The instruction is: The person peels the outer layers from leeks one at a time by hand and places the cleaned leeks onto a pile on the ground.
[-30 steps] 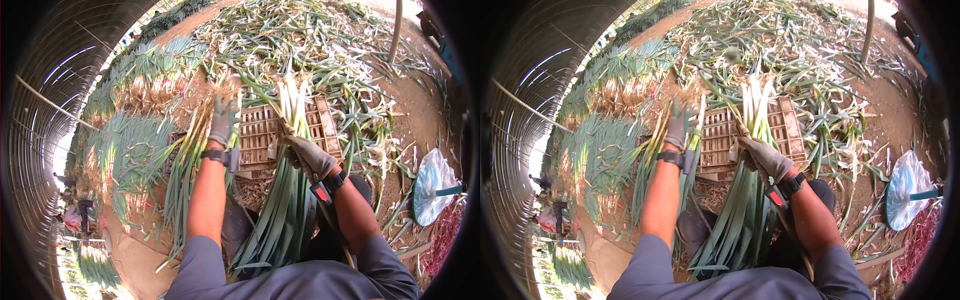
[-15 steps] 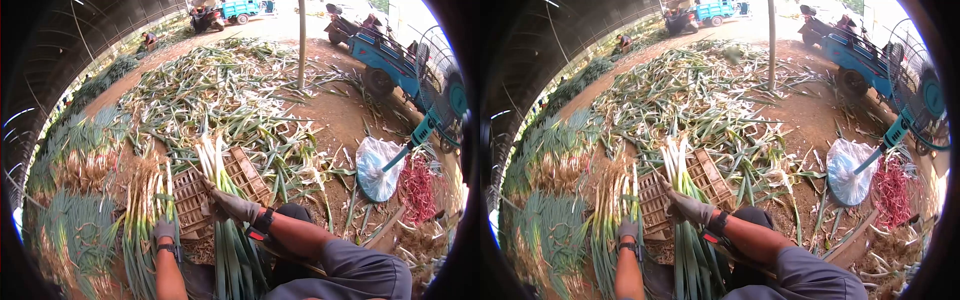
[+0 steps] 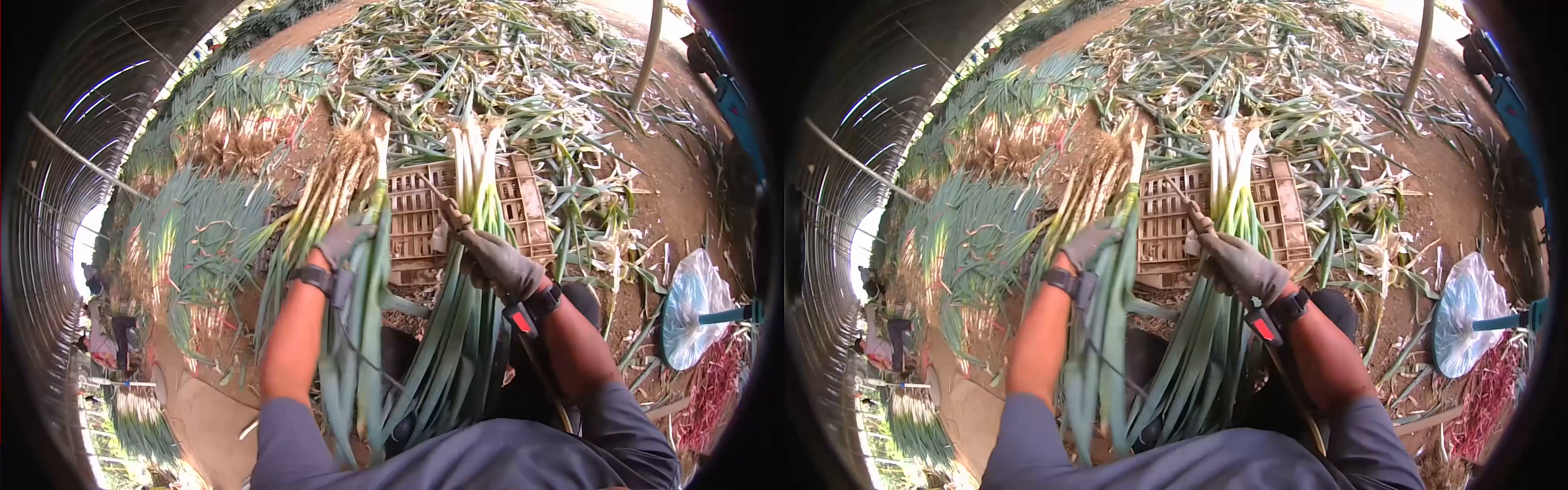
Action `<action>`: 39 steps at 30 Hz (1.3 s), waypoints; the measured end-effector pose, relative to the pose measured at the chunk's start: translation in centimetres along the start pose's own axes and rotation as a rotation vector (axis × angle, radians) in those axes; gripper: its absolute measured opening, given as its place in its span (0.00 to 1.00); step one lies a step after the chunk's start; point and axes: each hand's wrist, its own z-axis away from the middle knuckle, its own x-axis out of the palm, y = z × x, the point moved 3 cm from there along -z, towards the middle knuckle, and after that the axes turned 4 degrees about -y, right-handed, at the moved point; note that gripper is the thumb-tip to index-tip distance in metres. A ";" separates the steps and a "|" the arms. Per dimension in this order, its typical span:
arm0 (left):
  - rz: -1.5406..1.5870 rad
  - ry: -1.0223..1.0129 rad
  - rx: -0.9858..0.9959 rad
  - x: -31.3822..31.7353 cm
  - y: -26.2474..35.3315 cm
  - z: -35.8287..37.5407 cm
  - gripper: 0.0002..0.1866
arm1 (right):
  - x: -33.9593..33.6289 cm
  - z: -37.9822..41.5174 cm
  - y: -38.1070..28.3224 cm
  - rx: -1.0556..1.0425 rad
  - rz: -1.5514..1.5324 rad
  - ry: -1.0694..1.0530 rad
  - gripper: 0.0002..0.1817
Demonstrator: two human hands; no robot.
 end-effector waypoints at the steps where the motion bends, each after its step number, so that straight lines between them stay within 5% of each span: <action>1: -0.037 0.000 -0.125 2.4 3.2 2.2 0.21 | 0.0 -0.1 0.2 0.001 -0.004 0.009 0.26; 2: 0.003 0.016 -0.039 4.9 2.6 2.1 0.22 | -0.1 -0.2 0.3 0.001 -0.005 0.019 0.26; 3: 0.393 -0.141 -0.157 5.1 1.6 2.5 0.24 | -0.2 -0.2 0.5 0.007 -0.001 0.023 0.27; 4: 0.091 -0.083 -0.088 9.3 2.0 3.2 0.27 | -0.4 -0.2 0.6 0.000 -0.057 0.085 0.25; 5: 0.038 -0.137 -0.066 11.4 -0.3 2.6 0.28 | -0.7 -0.2 0.6 -0.006 -0.108 0.145 0.24; 6: 0.011 0.032 -0.027 13.1 1.0 4.7 0.29 | -1.2 -0.3 0.5 -0.026 -0.101 0.171 0.24; 7: 0.096 -0.122 0.000 13.2 -0.2 4.3 0.31 | -1.4 -0.3 0.3 -0.047 -0.099 0.200 0.24; 9: 0.329 -0.099 -0.019 12.5 -1.6 4.4 0.35 | -1.4 0.0 -0.2 -0.007 -0.058 0.238 0.26; 12: 0.627 0.074 0.208 7.7 4.9 6.0 0.33 | -1.6 1.0 -1.4 0.078 0.062 0.219 0.28; 13: 0.693 -0.064 0.315 5.4 5.6 5.4 0.30 | -1.4 0.8 -1.2 0.045 0.040 0.214 0.28; 17: 0.570 0.075 0.468 -1.4 15.1 6.6 0.28 | -1.1 0.6 -0.8 -0.028 0.020 0.181 0.27; 21: 0.215 0.141 0.226 -3.6 18.3 5.3 0.33 | -1.5 0.4 -0.6 -0.059 -0.041 0.232 0.27; 24: 0.033 0.075 0.108 -0.2 13.2 2.0 0.41 | -2.4 0.3 -0.2 -0.090 -0.107 0.238 0.27; 25: -0.068 0.241 0.050 0.9 9.6 0.1 0.43 | -2.3 0.8 -0.5 -0.079 -0.074 0.190 0.27; 29: -0.162 0.170 -0.034 4.7 1.4 -4.5 0.38 | -1.1 2.3 -0.5 0.056 0.105 0.055 0.28; 32: -0.152 0.083 -0.124 6.0 1.2 -4.8 0.37 | -0.4 1.6 1.5 0.109 0.305 -0.022 0.31; 39: -0.388 0.245 -0.103 7.8 -1.1 -6.7 0.23 | -0.1 -0.3 1.7 0.058 0.683 -0.023 0.36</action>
